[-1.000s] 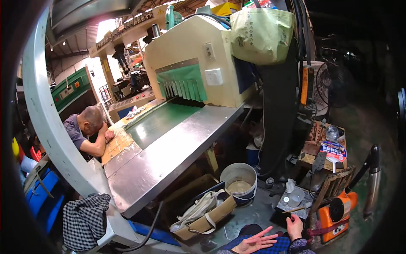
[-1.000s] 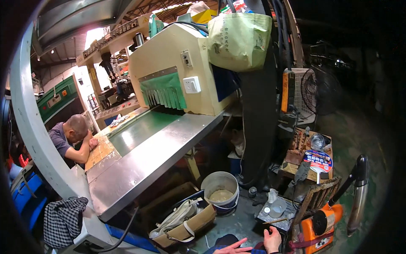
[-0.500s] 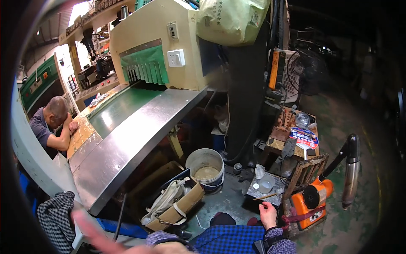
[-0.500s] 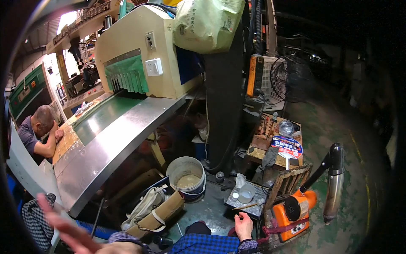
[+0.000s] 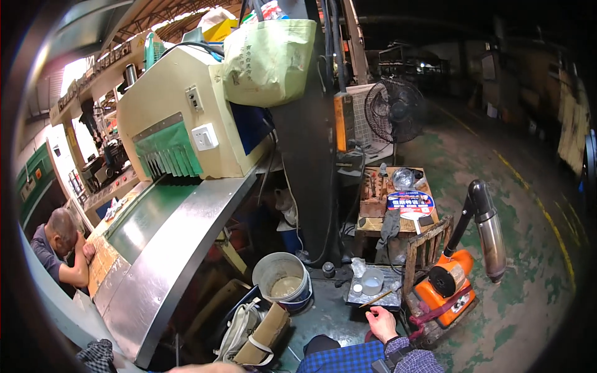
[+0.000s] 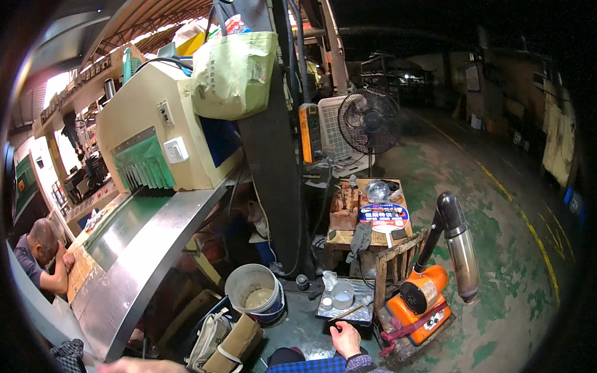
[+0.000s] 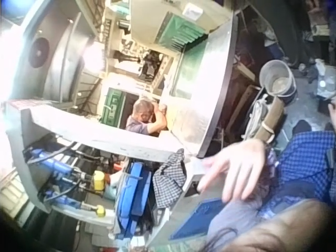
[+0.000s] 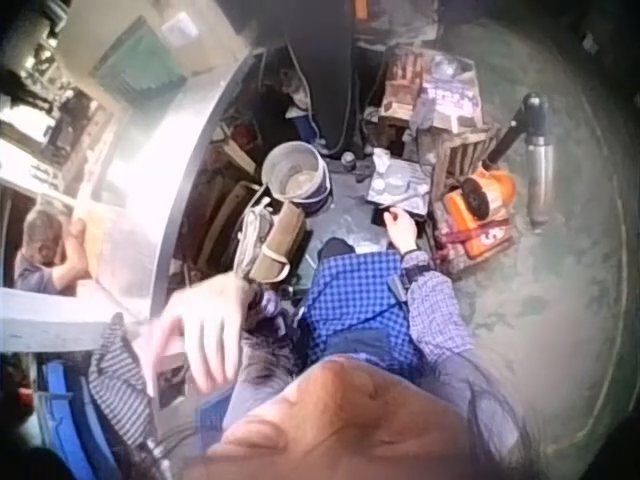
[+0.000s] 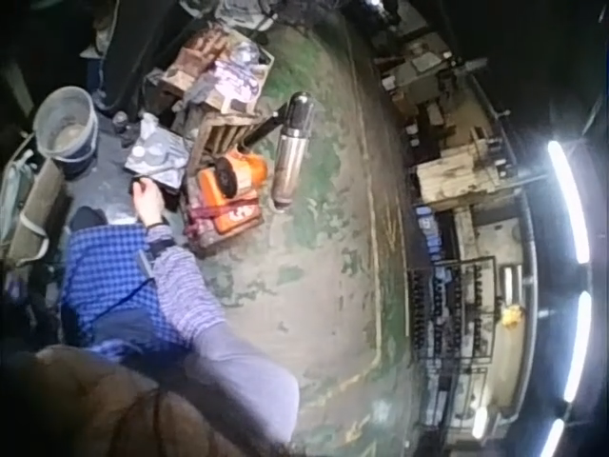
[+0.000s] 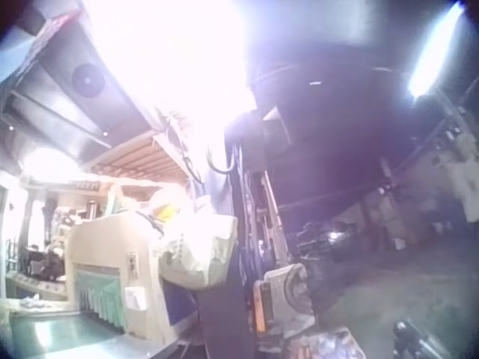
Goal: The recorder is using various tools to process a shoe component in a manufacturing environment.
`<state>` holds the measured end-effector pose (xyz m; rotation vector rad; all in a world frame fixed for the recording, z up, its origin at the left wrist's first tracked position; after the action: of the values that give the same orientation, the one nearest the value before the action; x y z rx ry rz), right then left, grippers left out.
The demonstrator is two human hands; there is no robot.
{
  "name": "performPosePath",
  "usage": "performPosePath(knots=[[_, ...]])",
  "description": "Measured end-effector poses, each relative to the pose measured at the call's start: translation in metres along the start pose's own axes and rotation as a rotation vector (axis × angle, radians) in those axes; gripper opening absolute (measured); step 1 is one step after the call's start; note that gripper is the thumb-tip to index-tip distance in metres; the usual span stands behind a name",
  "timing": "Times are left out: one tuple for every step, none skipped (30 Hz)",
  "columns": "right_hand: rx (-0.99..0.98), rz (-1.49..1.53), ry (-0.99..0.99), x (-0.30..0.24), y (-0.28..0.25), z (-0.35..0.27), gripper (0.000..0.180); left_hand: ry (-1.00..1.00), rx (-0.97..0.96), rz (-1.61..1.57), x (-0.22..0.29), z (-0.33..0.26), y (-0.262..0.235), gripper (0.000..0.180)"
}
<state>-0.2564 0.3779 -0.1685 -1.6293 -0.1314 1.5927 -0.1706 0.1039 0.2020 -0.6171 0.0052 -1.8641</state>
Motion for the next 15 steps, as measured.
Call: performPosePath(knots=[[0.017, 0.017, 0.002, 0.000, -0.001, 0.000, 0.033, 0.002, 0.183, -0.042, 0.000, -0.021, -0.010, 0.064], [0.027, 0.032, 0.007, 0.003, -0.001, -0.001, 0.032, 0.009, 0.374, -0.083, -0.001, -0.037, -0.014, 0.065], [0.032, 0.103, 0.044, 0.010, 0.001, 0.000, 0.029, 0.266, 0.562, 0.022, -0.017, -0.033, -0.021, 0.065], [0.059, 0.098, -0.011, 0.004, 0.001, 0.001, 0.026, 0.524, 0.742, 0.171, -0.040, -0.022, -0.026, 0.066], [0.058, 0.118, -0.060, 0.006, 0.004, 0.004, 0.025, 0.484, 0.737, 0.210, -0.051, -0.006, -0.029, 0.065], [0.065, 0.104, -0.075, 0.013, 0.003, 0.006, 0.023, 0.438, 0.735, 0.224, -0.054, 0.012, -0.036, 0.064], [-0.039, 0.097, -0.059, 0.029, 0.005, 0.009, 0.035, 0.323, 0.795, 0.230, -0.055, 0.028, -0.038, 0.066], [-0.098, 0.107, -0.076, 0.026, 0.008, 0.007, 0.035, 0.211, 0.855, 0.238, -0.054, 0.039, -0.037, 0.069], [-0.025, 0.141, -0.059, 0.014, 0.004, 0.009, 0.029, 0.211, 0.879, 0.292, -0.052, 0.039, -0.039, 0.069], [0.006, 0.119, 0.014, 0.019, -0.020, -0.001, 0.029, 0.262, 0.759, 0.233, -0.074, 0.031, -0.063, 0.072], [-0.029, 0.135, -0.030, -0.026, -0.015, 0.002, 0.027, 0.313, 0.634, 0.373, -0.068, 0.031, -0.059, 0.075], [0.016, 0.128, -0.008, -0.047, -0.030, 0.000, 0.026, 0.363, 0.490, 0.405, -0.076, 0.030, -0.064, 0.077], [0.005, 0.163, -0.032, -0.064, -0.021, 0.002, 0.025, 0.368, 0.341, 0.509, -0.081, 0.032, -0.058, 0.080], [-0.048, 0.233, -0.083, -0.003, 0.024, 0.018, 0.025, 0.329, 0.347, 0.596, -0.084, 0.030, -0.055, 0.080], [-0.041, 0.252, 0.030, 0.023, 0.021, 0.019, 0.025, 0.333, 0.372, 0.528, -0.093, 0.031, -0.055, 0.081]])
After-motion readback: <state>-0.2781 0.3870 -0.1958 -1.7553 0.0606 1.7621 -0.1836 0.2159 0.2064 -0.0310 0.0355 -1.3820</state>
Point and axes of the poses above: each hand's wrist, its own z-axis towards the middle knuckle, its own y-axis out of the palm, x = y × z, the point moved 3 cm from there along z, towards the middle knuckle, and after that the axes turned 8 degrees about x, right-handed, at the moved point
